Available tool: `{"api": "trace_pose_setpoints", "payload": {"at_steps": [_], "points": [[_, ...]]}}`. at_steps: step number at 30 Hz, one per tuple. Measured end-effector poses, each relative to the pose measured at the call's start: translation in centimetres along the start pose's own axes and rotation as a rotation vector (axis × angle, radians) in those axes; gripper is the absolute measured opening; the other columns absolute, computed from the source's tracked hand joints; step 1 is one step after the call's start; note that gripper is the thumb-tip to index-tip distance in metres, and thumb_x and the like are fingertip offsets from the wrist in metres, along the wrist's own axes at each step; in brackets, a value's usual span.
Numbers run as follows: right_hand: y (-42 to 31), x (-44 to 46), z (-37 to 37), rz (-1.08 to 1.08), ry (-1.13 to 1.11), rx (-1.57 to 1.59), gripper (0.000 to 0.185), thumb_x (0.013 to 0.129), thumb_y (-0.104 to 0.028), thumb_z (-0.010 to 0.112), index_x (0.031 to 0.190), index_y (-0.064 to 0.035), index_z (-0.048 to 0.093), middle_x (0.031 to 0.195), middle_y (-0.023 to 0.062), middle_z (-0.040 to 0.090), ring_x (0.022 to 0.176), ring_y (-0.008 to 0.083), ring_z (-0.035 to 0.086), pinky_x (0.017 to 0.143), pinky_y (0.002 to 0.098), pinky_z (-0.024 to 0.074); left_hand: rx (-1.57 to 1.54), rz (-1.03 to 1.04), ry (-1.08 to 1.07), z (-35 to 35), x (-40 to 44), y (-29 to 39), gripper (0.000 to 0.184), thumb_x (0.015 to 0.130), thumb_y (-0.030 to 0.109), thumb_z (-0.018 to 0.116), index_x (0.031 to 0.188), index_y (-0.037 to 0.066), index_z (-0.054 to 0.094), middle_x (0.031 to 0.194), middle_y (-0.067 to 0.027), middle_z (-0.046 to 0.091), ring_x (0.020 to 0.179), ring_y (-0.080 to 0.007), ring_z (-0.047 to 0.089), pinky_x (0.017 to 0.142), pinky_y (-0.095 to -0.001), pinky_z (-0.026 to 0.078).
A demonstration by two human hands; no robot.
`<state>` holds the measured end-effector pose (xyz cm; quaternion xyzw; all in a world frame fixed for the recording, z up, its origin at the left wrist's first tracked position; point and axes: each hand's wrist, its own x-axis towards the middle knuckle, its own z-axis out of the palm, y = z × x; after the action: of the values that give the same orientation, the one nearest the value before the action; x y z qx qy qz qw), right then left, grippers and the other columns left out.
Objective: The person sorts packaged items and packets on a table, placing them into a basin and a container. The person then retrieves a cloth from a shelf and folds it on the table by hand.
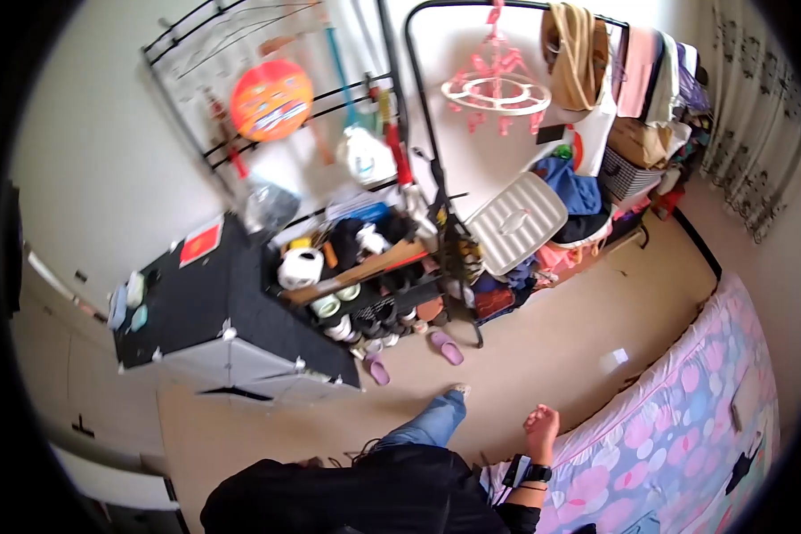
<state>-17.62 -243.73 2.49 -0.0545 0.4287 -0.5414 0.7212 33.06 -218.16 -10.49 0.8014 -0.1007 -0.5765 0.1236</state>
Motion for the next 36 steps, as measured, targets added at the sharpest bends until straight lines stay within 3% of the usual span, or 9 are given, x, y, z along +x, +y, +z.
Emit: {"api": "trace_pose_setpoints", "payload": {"at_steps": [6,11,14,17,20,23,26,32,36], "points": [[-6.0,5.0,-0.4,0.097,0.163,0.041,0.021,0.076,-0.029,0.042,0.075,-0.0105,0.051,0.063,0.0043,0.051,0.053,0.0143,0.044,0.048,0.0255,0.0352,-0.050,0.451,-0.019,7.1,3.0,34.9,0.012,0.076,0.015,0.049,0.077,0.005,0.057,0.054,-0.0037,0.052,0.047,-0.0123,0.052,0.043,-0.0245,0.040],[-13.9,6.4,-3.6,-0.135,0.351,0.088,0.016,0.073,-0.023,0.046,0.081,-0.0088,0.047,0.066,0.0047,0.048,0.057,0.0150,0.045,0.052,0.0256,0.0370,-0.173,0.828,-0.489,18.2,-0.3,56.0,0.017,0.080,0.008,0.043,0.092,-0.001,0.051,0.052,-0.0008,0.045,0.048,-0.0134,0.051,0.048,-0.0229,0.042],[-16.9,7.7,-7.9,-0.203,0.554,0.204,0.017,0.070,-0.022,0.046,0.081,-0.0083,0.045,0.068,0.0054,0.047,0.058,0.0157,0.044,0.052,0.0266,0.0368,-0.108,0.863,-0.582,24.4,1.4,59.8,0.019,0.082,0.012,0.042,0.094,0.000,0.050,0.057,-0.0028,0.049,0.050,-0.0105,0.049,0.050,-0.0238,0.044],[-20.7,11.4,-14.0,-0.217,0.709,0.283,0.016,0.065,-0.017,0.045,0.077,-0.0067,0.045,0.065,0.0060,0.046,0.055,0.0182,0.043,0.049,0.0302,0.0359,-0.118,0.550,-0.571,28.0,9.0,58.5,0.017,0.077,0.005,0.043,0.091,0.001,0.051,0.066,-0.0071,0.055,0.051,-0.0143,0.052,0.045,-0.0226,0.042],[-27.9,17.3,-18.1,-0.158,0.796,0.325,0.012,0.064,-0.016,0.043,0.073,-0.0072,0.045,0.059,0.0057,0.045,0.052,0.0195,0.042,0.048,0.0314,0.0349,0.187,0.595,-0.688,28.8,11.4,59.9,0.015,0.076,0.012,0.046,0.086,0.002,0.051,0.067,-0.0095,0.055,0.056,-0.0193,0.054,0.048,-0.0277,0.043],[-36.3,24.3,-19.4,-0.243,0.552,0.193,0.014,0.072,-0.021,0.041,0.073,-0.0073,0.046,0.061,0.0031,0.048,0.055,0.0168,0.046,0.049,0.0286,0.0372,0.270,0.366,-0.543,34.0,10.4,66.5,0.015,0.075,0.011,0.046,0.087,0.002,0.050,0.067,-0.0100,0.055,0.057,-0.0204,0.054,0.050,-0.0288,0.044],[-46.9,30.4,-10.7,-0.394,0.539,-0.010,0.020,0.079,-0.023,0.038,0.076,-0.0053,0.047,0.062,0.0039,0.049,0.056,0.0139,0.047,0.049,0.0219,0.0382,0.261,0.302,-0.523,38.8,9.4,72.3,0.016,0.075,0.010,0.046,0.089,0.002,0.049,0.068,-0.0106,0.055,0.058,-0.0215,0.054,0.051,-0.0299,0.044],[-59.8,42.3,0.5,-0.303,0.112,-0.156,0.016,0.079,-0.012,0.040,0.083,0.0011,0.049,0.066,0.0094,0.052,0.057,0.0159,0.050,0.052,0.0241,0.0420,0.228,0.235,-0.604,48.8,9.9,81.9,0.019,0.074,0.008,0.047,0.092,0.003,0.046,0.068,-0.0117,0.055,0.059,-0.0238,0.055,0.054,-0.0320,0.046],[-66.6,48.9,0.8,-0.373,0.092,-0.316,0.016,0.079,-0.010,0.041,0.085,0.0025,0.049,0.067,0.0108,0.053,0.057,0.0170,0.051,0.053,0.0242,0.0425,0.198,0.194,-0.730,57.3,12.8,92.7,0.021,0.073,0.007,0.047,0.094,0.003,0.045,0.069,-0.0125,0.055,0.061,-0.0253,0.055,0.056,-0.0335,0.046]]}}
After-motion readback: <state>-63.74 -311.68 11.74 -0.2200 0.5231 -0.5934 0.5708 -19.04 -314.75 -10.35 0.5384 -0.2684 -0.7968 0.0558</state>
